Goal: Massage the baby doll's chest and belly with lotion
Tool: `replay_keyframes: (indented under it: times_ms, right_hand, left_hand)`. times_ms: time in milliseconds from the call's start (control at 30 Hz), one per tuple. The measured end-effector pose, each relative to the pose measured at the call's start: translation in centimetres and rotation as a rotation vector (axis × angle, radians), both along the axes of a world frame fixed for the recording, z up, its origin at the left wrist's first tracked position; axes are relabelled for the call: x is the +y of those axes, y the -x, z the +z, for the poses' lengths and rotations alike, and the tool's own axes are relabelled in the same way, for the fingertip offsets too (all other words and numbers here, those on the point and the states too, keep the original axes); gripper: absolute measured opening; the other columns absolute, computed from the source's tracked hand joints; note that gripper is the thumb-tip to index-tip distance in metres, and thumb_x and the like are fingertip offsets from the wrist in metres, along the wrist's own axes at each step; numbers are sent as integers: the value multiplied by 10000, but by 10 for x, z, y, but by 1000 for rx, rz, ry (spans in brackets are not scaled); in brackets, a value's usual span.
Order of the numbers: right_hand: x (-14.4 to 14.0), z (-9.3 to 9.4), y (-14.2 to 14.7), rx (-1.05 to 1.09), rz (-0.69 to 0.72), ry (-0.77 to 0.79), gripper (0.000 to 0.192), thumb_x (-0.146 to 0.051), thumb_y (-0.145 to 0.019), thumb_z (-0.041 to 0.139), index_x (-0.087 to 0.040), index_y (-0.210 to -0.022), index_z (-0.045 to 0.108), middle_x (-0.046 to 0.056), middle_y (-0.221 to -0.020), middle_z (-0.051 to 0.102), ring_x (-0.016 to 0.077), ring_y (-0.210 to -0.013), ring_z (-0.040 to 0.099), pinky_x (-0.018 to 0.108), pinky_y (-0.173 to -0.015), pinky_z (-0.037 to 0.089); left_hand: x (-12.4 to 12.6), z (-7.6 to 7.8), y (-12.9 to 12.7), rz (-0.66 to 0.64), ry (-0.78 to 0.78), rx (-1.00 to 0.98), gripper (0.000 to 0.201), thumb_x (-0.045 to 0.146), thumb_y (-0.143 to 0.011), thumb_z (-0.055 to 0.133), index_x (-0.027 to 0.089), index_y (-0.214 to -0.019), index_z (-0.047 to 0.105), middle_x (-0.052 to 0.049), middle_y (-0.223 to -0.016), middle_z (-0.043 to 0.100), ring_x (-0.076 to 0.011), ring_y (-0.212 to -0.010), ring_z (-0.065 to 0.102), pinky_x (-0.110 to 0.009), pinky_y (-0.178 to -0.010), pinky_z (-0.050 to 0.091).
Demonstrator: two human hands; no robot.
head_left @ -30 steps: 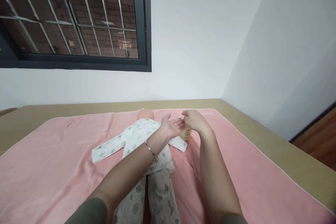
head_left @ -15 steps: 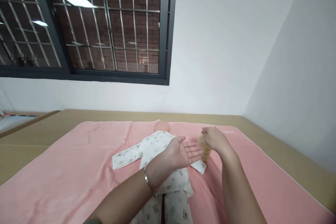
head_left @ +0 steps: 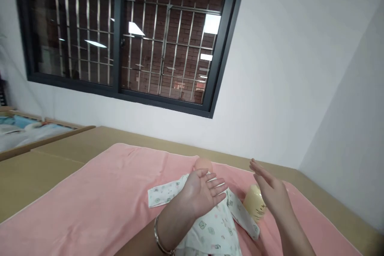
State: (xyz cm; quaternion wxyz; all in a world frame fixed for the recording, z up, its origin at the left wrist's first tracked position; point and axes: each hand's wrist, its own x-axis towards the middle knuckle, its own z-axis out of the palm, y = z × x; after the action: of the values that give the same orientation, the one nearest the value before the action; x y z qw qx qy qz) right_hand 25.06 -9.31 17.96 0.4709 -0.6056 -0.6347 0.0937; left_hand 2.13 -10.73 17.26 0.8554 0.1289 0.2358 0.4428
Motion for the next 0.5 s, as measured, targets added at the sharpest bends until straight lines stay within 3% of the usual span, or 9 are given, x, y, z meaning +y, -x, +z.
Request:
replay_keyframes:
  times_ms: [133,233,300,367,433,500]
  right_hand:
    - [-36,-27,64,-46,229,-173,600,-453,-903,480,-271,-1472,424,19,-1575,303,281,-1461,257,524,-1187,241]
    - [-48,-64,99,-156,460,-215,604,-445,-880,506,-316,-1465,432,-19,-1582,263,325,-1475,165,585,-1202,70]
    - [-50,-87,111,-149,590,-173,732,-475,-767,615,-373,-1465,415,-63,-1561,308,349,-1463,164,575,-1207,98]
    - [-52,-100,117,-83,599,-136,861,-483,-686,667,-391,-1487,364,-81,-1555,318,354,-1460,141,563,-1199,178]
    - [-55,-100,118,-8,608,-96,906,-510,-668,659,-382,-1504,333,-65,-1548,338,362,-1457,161,571,-1179,235]
    - [-59,-90,117,45,635,-56,883,-559,-683,611,-429,-1502,308,-80,-1523,386,343,-1451,225,557,-1158,300]
  left_hand:
    - [-10,7,5,16,-64,-74,430,284,-887,453,52,-1243,521,-215,-1361,543,-307,-1218,579,-376,-958,479]
    - [-16,13,8,116,-114,-79,345,238,-866,461,70,-1135,595,-189,-1358,566,-276,-1220,580,-343,-986,463]
    - [-18,16,10,183,-144,-13,326,243,-876,449,100,-1107,629,-149,-1343,595,-252,-1235,570,-351,-1051,418]
    - [-21,15,10,185,-175,77,326,264,-887,445,123,-1090,657,-121,-1307,630,-243,-1253,558,-370,-1113,358]
    - [-25,10,5,227,-230,125,318,263,-887,453,133,-1072,676,-113,-1284,648,-241,-1275,541,-369,-1144,320]
    - [-31,1,-4,382,-323,165,293,247,-886,473,159,-1070,684,-91,-1306,637,-237,-1323,493,-352,-1167,291]
